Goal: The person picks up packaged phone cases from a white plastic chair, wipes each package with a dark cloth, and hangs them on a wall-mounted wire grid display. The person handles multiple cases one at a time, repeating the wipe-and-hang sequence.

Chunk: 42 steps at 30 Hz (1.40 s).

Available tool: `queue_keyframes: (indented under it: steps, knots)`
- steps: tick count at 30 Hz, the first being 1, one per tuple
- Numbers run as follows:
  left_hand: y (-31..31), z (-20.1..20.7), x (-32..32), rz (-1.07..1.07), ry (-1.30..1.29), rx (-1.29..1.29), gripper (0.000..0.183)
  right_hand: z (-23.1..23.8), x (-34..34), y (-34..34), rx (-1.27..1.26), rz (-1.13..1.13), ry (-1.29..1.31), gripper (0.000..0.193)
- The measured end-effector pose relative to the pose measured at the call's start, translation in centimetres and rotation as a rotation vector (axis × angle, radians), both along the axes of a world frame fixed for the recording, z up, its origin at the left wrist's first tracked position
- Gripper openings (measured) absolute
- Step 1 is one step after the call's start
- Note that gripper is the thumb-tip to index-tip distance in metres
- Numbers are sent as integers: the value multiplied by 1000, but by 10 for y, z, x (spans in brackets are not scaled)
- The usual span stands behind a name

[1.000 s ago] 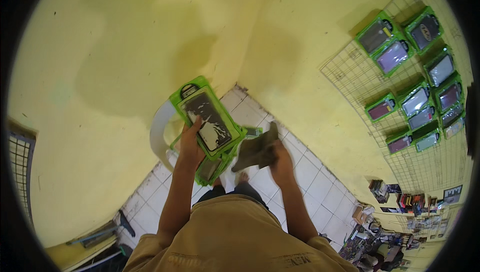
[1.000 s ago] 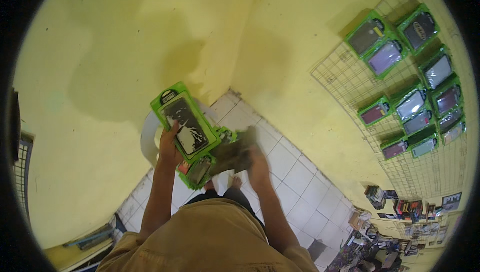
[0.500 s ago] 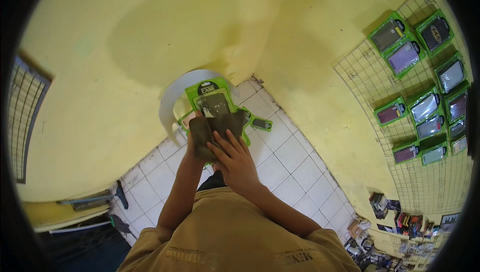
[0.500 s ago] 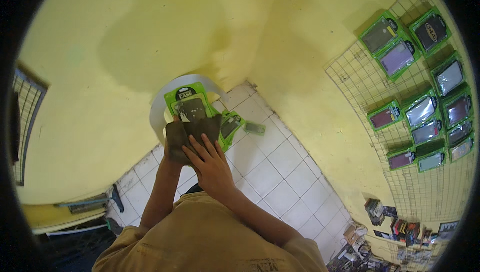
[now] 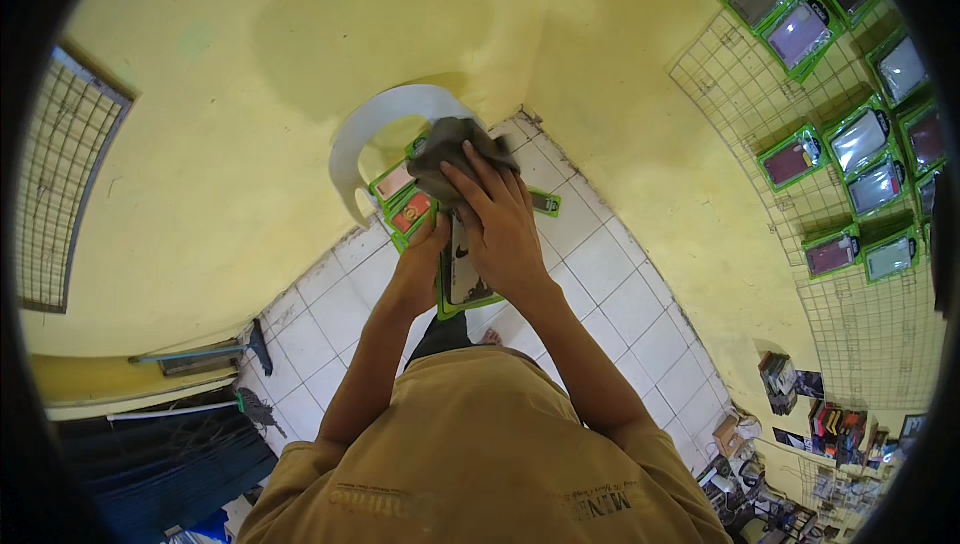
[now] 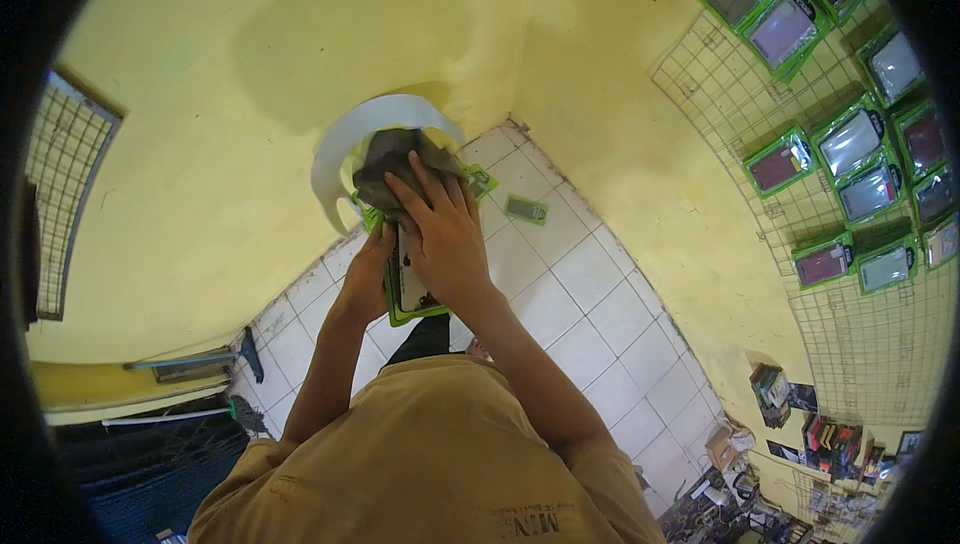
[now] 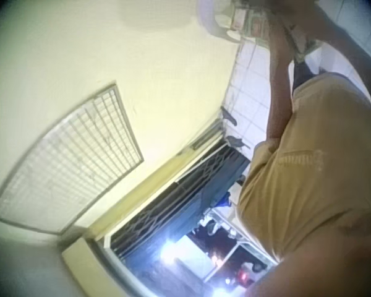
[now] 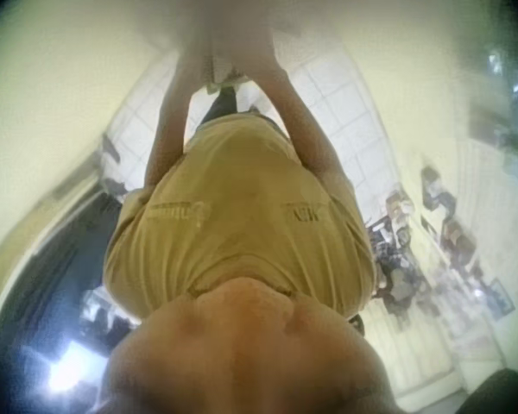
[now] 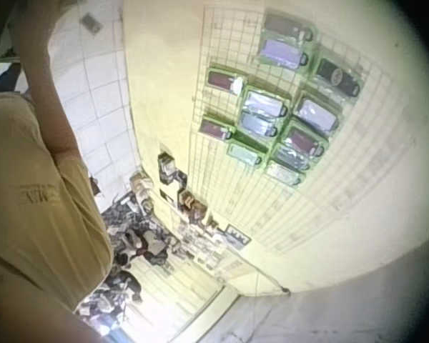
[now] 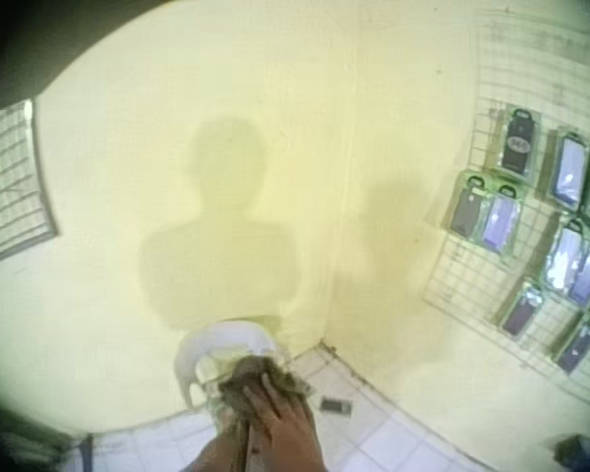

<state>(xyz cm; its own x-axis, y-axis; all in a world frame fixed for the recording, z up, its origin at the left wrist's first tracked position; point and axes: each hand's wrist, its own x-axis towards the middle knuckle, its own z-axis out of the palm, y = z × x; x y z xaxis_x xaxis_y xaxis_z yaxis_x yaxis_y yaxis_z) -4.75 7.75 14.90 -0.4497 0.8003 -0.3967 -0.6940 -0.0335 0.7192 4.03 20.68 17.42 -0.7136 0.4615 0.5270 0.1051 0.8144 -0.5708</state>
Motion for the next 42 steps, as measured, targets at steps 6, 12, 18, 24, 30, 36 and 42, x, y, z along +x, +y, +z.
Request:
queue_keyframes:
  steps: [6,12,18,24,30,36,42]
  knots:
    - [-32,4,0,103,62,-110,45,15,22,20,-739,-45,-1,34]
    - [-38,-15,2,186,-184,315,50,-9,37,-68,-189,116,98,40]
    - [-43,-19,-58,458,-64,175,50,-58,51,-103,-46,325,-158,41]
    - [-59,-36,-91,705,276,198,49,-56,38,-63,-757,-137,-220,31]
    - [-46,-98,-27,573,17,145,50,-84,-27,-87,-428,395,-27,47]
    - [-88,-122,-66,544,-209,100,44,-173,-60,-78,-538,271,-385,35]
    - [-96,-131,-127,529,-95,-112,49,-284,-159,1,-558,34,-494,30]
